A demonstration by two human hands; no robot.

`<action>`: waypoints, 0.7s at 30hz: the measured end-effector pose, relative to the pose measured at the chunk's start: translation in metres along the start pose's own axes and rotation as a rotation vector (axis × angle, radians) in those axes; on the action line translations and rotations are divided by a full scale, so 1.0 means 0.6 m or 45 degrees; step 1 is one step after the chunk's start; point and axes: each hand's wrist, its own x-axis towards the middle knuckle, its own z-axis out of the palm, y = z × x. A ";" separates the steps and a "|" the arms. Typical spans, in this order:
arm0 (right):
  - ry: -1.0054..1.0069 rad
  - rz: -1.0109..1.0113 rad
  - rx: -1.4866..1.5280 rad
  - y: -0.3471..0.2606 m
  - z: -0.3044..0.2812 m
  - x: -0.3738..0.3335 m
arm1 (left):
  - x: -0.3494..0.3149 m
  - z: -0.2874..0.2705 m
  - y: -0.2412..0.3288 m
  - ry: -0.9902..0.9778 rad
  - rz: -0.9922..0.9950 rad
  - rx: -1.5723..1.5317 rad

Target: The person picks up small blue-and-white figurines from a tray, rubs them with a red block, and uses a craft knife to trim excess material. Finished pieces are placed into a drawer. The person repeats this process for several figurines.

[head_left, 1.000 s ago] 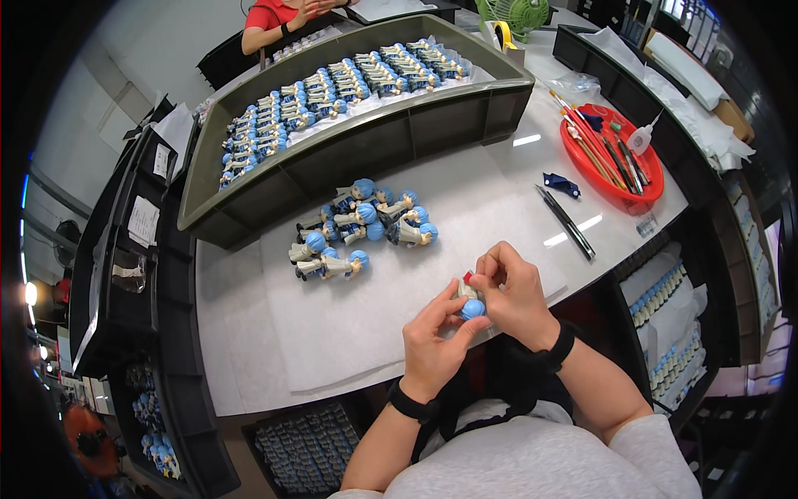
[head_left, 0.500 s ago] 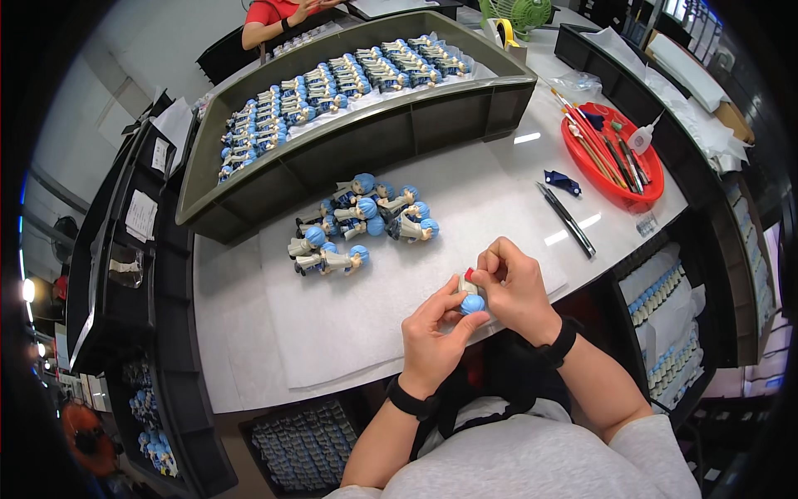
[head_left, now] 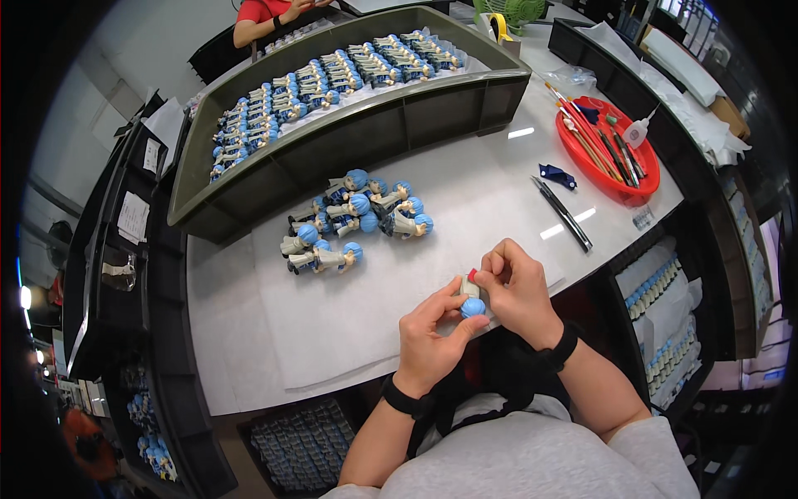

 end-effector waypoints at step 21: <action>-0.045 -0.062 -0.065 -0.002 -0.004 -0.009 | -0.002 -0.003 0.017 -0.067 -0.106 0.009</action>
